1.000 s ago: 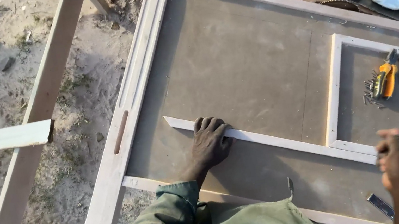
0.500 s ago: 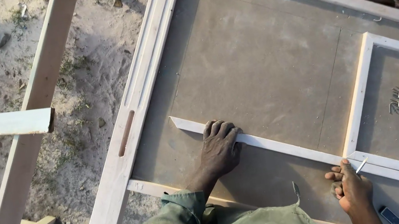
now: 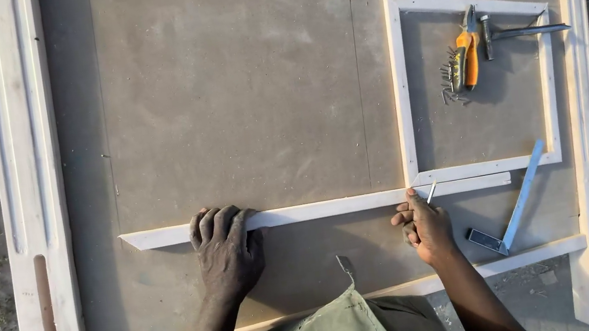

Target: Measuring, marking, sawing, and gluing wood strips to assemble a frame

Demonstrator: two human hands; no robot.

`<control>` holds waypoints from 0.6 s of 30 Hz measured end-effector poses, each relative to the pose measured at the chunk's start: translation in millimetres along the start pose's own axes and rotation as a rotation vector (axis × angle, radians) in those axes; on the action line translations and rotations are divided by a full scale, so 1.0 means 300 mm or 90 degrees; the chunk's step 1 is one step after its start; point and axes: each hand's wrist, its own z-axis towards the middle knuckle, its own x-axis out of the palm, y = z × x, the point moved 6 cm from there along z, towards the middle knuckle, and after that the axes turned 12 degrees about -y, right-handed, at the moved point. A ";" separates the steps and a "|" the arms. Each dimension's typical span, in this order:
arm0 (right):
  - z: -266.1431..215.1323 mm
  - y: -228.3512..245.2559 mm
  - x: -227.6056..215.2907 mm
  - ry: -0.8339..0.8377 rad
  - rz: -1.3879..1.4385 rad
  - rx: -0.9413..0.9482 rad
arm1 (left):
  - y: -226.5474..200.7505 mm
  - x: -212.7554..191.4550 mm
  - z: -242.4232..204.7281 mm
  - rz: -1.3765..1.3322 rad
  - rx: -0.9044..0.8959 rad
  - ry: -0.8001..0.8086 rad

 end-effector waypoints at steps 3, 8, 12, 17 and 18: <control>0.025 -0.012 -0.002 -0.010 -0.018 0.010 | 0.001 0.008 0.001 -0.003 0.006 -0.018; 0.034 -0.002 -0.024 -0.036 -0.059 0.043 | -0.044 -0.023 0.028 -0.019 0.030 -0.016; 0.113 -0.082 -0.047 -0.025 -0.119 0.031 | -0.054 -0.070 0.032 -0.052 0.053 -0.034; 0.034 -0.012 -0.030 -0.054 -0.148 0.030 | -0.064 -0.091 0.041 -0.074 0.067 -0.062; 0.033 -0.016 -0.027 -0.054 -0.150 0.034 | -0.059 -0.092 0.040 -0.066 0.065 -0.061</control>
